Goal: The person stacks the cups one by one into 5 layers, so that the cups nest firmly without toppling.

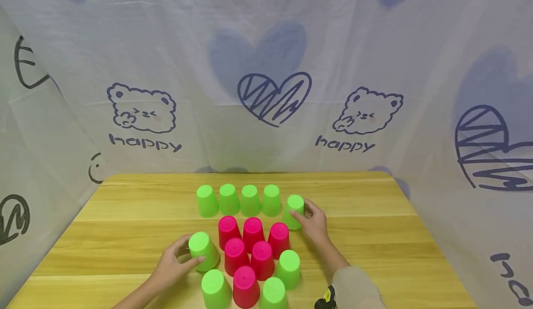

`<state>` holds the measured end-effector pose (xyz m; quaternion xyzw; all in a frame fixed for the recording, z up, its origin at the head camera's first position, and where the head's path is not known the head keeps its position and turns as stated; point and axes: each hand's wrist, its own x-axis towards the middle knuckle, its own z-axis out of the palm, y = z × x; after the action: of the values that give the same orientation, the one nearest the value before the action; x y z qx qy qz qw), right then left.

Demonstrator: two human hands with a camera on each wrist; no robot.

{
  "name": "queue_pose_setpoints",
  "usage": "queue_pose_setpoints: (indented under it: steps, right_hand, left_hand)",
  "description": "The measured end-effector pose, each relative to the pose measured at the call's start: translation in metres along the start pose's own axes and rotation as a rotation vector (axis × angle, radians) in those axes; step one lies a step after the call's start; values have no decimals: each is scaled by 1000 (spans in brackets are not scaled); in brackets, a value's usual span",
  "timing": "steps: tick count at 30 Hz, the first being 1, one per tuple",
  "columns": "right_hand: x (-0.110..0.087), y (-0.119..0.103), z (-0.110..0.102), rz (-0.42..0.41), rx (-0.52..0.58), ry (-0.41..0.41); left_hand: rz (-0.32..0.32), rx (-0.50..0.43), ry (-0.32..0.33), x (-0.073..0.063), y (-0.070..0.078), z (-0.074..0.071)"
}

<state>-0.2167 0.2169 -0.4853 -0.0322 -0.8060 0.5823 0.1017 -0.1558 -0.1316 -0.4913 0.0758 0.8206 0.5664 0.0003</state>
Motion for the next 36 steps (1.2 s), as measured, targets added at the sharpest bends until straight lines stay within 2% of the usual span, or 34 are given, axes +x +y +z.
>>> queue_pose_setpoints:
  steps: [7,20,25,36]
  right_hand:
    - [7,1,8,10,-17,49]
    - [14,2,15,9,-4,66]
    - [17,4,18,8,26,78]
    - [23,3,20,7,-12,86]
  left_hand:
    - [-16,1,1,2,3,0]
    - [-30,18,-2,2,5,-1]
    - [-8,36,-5,5,6,0]
    - [37,46,-28,7,6,2]
